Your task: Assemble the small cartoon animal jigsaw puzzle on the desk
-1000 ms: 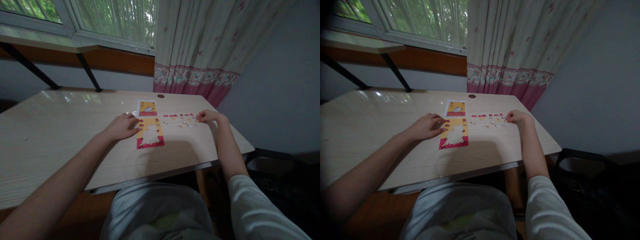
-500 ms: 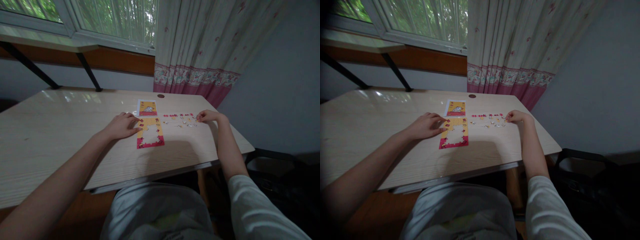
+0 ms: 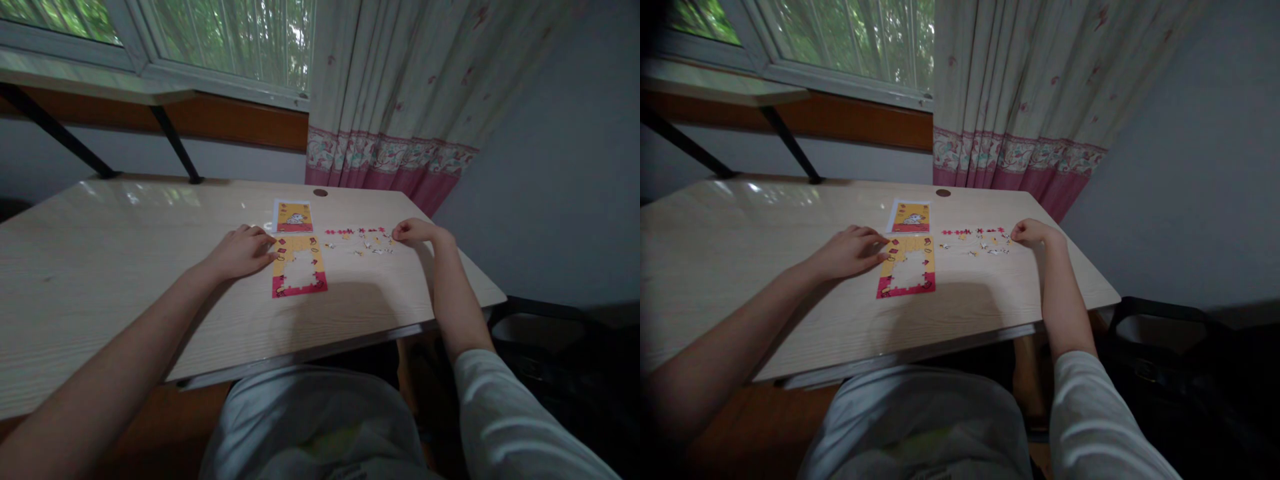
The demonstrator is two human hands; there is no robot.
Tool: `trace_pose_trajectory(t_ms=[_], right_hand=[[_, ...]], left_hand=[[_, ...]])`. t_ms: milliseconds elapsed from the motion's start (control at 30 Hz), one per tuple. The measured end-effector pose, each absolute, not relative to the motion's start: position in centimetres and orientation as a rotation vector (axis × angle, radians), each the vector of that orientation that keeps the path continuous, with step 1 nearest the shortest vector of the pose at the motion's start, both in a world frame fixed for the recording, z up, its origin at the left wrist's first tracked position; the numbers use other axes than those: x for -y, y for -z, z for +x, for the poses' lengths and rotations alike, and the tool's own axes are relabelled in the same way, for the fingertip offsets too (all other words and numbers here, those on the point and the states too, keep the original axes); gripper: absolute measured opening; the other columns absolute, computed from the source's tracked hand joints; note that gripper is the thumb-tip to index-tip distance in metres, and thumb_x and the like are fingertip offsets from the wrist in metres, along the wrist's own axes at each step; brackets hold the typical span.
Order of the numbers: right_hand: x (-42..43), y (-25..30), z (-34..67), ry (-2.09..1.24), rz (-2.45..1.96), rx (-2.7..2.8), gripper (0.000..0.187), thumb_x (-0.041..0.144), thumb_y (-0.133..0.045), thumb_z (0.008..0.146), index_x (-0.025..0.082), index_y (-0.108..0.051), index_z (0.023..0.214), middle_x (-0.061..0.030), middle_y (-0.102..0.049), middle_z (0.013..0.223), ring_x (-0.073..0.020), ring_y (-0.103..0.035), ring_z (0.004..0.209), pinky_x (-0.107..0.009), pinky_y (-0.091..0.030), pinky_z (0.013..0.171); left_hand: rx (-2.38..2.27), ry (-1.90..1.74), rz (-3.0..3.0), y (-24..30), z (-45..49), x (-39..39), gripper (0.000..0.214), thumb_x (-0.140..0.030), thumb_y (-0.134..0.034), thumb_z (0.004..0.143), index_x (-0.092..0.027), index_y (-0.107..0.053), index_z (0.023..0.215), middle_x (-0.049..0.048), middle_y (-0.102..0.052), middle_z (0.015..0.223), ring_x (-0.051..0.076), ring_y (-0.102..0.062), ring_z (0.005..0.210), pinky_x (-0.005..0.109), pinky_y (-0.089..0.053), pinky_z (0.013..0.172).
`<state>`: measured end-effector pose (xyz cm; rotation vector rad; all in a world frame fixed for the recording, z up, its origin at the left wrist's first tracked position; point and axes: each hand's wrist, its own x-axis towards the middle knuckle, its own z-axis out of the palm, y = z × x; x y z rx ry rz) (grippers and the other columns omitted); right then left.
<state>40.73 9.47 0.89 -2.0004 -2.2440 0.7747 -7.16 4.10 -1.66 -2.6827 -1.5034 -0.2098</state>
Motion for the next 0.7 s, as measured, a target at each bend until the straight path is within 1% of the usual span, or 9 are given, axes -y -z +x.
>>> trace_pose_trajectory(t_ms=[167,267,500,700], right_hand=[[-9.2,-0.8,40.3,-0.730,-2.028,2.169,0.026,0.042,-0.066,0.067,0.017,-0.064,0.072,-0.0035,-0.062,0.068,-0.0148,-0.055,0.066,-0.026,-0.043,0.063],[-9.1,-0.8,40.1,-0.760,-2.014,2.143,0.022,0.038,-0.063,0.068,0.017,-0.061,0.071,-0.0026,-0.060,0.065,-0.0135,-0.053,0.062,-0.025,-0.043,0.062],[-9.1,-1.1,40.1,-0.753,-1.999,2.168,0.018,0.033,-0.061,0.069,0.016,-0.063,0.075,-0.0037,-0.062,0.067,-0.0131,-0.053,0.062,-0.025,-0.043,0.060],[-8.9,-1.2,39.1,-0.703,-2.021,2.200,0.018,0.029,-0.059,0.070,0.016,-0.065,0.081,-0.0034,-0.064,0.072,-0.0121,-0.053,0.062,-0.024,-0.042,0.060]], left_hand=[[1.494,0.204,-2.693,1.6,-7.2,-4.2,0.058,-0.055,-0.039,0.087,-0.016,-0.066,0.121,0.0159,-0.064,0.115,0.034,-0.058,0.105,0.043,-0.043,0.090],[1.492,0.191,-2.693,1.7,-7.2,-4.3,0.059,-0.055,-0.038,0.087,-0.015,-0.065,0.121,0.0164,-0.064,0.116,0.034,-0.057,0.107,0.044,-0.043,0.091],[1.512,0.159,-2.673,1.9,-7.3,-4.3,0.067,-0.064,-0.038,0.084,-0.017,-0.064,0.123,0.0160,-0.063,0.119,0.036,-0.055,0.109,0.044,-0.042,0.091],[1.552,0.133,-2.656,1.6,-7.1,-4.1,0.067,-0.064,-0.039,0.083,-0.017,-0.063,0.124,0.0159,-0.062,0.121,0.036,-0.054,0.110,0.043,-0.042,0.090]])
